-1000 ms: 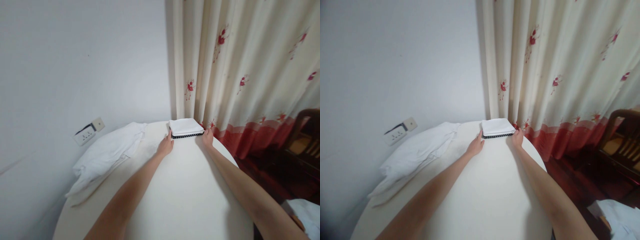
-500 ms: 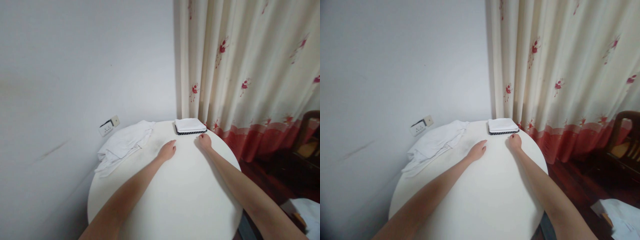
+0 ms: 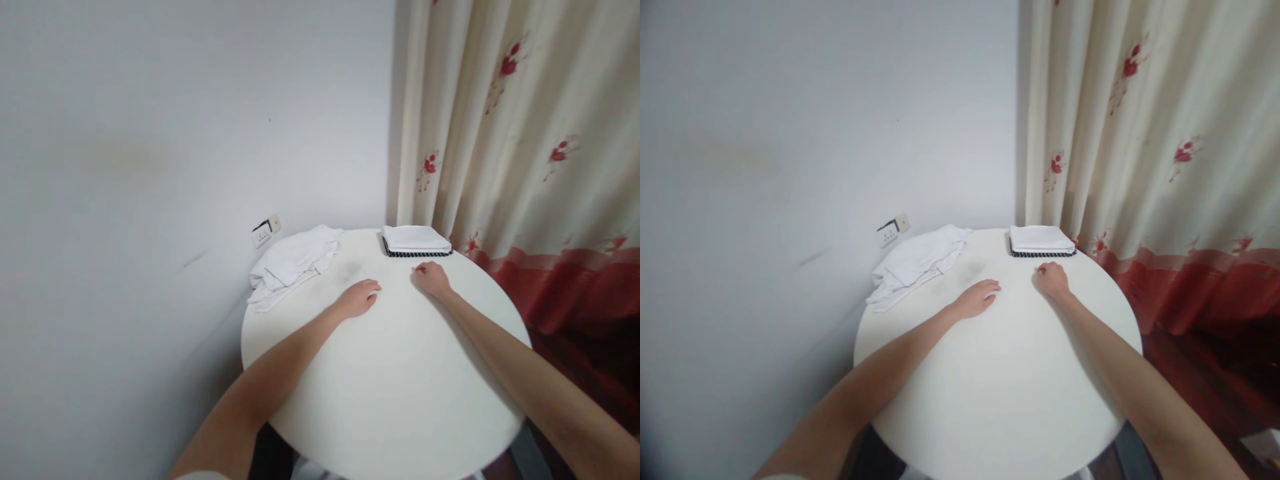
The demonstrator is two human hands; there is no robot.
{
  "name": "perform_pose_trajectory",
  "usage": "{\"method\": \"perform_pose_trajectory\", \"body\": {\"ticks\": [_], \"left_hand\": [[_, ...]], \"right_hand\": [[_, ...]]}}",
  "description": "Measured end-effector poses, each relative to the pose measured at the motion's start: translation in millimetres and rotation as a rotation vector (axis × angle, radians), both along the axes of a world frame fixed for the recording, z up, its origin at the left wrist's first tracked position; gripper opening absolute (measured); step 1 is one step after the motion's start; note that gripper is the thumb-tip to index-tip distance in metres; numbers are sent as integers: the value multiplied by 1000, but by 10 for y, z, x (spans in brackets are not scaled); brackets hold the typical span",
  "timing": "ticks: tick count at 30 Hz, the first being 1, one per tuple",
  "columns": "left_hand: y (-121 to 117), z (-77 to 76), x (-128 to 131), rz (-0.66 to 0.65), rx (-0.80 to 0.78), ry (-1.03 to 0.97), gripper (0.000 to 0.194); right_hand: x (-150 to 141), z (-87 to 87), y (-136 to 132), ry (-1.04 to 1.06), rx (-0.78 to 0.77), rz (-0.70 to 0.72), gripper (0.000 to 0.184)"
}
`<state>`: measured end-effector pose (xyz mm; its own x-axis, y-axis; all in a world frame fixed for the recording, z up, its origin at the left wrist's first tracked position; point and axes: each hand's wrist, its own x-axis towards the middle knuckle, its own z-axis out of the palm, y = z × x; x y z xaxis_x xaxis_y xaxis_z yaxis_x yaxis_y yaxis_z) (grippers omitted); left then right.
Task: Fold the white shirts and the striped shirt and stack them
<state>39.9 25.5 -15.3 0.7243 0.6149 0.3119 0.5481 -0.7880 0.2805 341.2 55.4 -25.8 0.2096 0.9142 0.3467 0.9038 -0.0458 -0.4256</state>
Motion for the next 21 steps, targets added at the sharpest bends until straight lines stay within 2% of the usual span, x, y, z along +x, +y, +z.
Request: {"method": "perform_pose_trajectory", "body": {"ticks": [4, 6, 8, 12, 16, 18, 21], "left_hand": [[47, 93, -48, -20, -28, 29, 30], [84, 188, -150, 16, -42, 45, 27], [147, 311, -333, 131, -34, 34, 27], [329, 561, -894, 487, 49, -37, 34], [452, 675, -1428, 797, 81, -58, 37], [472, 671, -1591, 860, 52, -37, 40], [481, 644, -1700, 849, -5, 8, 49]], "right_hand": [[33, 16, -20, 0, -7, 31, 29], [61, 13, -19, 14, -7, 41, 30], [88, 1, -12, 37, -2, 48, 30], [117, -22, 1, 83, 0, 61, 28], [111, -18, -5, 106, -14, 62, 27], [104, -11, -11, 104, -14, 61, 27], [98, -4, -15, 77, -12, 58, 27]]}}
